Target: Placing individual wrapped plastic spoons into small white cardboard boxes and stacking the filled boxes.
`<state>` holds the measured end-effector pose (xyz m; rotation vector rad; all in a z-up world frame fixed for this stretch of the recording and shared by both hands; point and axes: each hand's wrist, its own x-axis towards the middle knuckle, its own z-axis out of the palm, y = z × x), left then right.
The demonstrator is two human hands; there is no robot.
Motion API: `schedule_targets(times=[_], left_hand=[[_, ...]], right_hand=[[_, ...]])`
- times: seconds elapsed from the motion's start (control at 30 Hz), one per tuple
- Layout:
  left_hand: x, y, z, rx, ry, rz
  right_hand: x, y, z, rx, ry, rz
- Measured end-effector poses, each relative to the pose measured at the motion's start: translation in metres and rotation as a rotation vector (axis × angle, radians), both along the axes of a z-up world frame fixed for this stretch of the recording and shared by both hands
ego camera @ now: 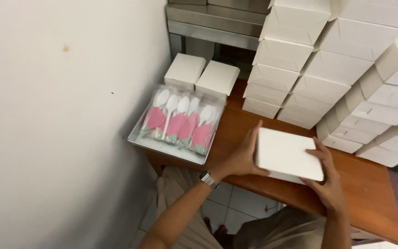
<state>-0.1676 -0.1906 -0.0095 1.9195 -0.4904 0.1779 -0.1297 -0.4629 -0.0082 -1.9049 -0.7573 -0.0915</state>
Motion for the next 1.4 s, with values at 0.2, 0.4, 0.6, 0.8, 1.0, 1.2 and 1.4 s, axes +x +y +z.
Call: schedule_targets(times=[0.2,0.4,0.6,0.8,1.0,1.2,1.4], left_hand=[[-0.014,0.008,0.008,-0.086,0.208,-0.062],[-0.026,0.014,0.021,-0.015,0.281,-0.014],[-0.016,0.015,-0.001,-0.011,0.136,-0.068],[-0.018,0.021,-0.004,0.022,0.168,-0.107],[-0.023,0.025,-0.004,-0.03,0.275,-0.228],[-0.037,0.036,0.015,-0.11,0.346,-0.466],[-0.033,0.03,0.006,-0.209,0.294,-0.426]], right_hand=[[0.001,-0.002,0.015,0.037,-0.048,0.042],[0.022,-0.014,0.03,-0.17,-0.099,0.106],[0.022,0.006,0.05,-0.072,0.129,-0.245],[0.025,0.006,0.084,-0.143,0.471,-0.336],[0.011,0.013,0.141,-0.514,0.901,-0.453],[0.01,0.017,0.128,-0.018,0.916,-0.242],[0.073,-0.062,-0.008,0.336,0.957,-0.196]])
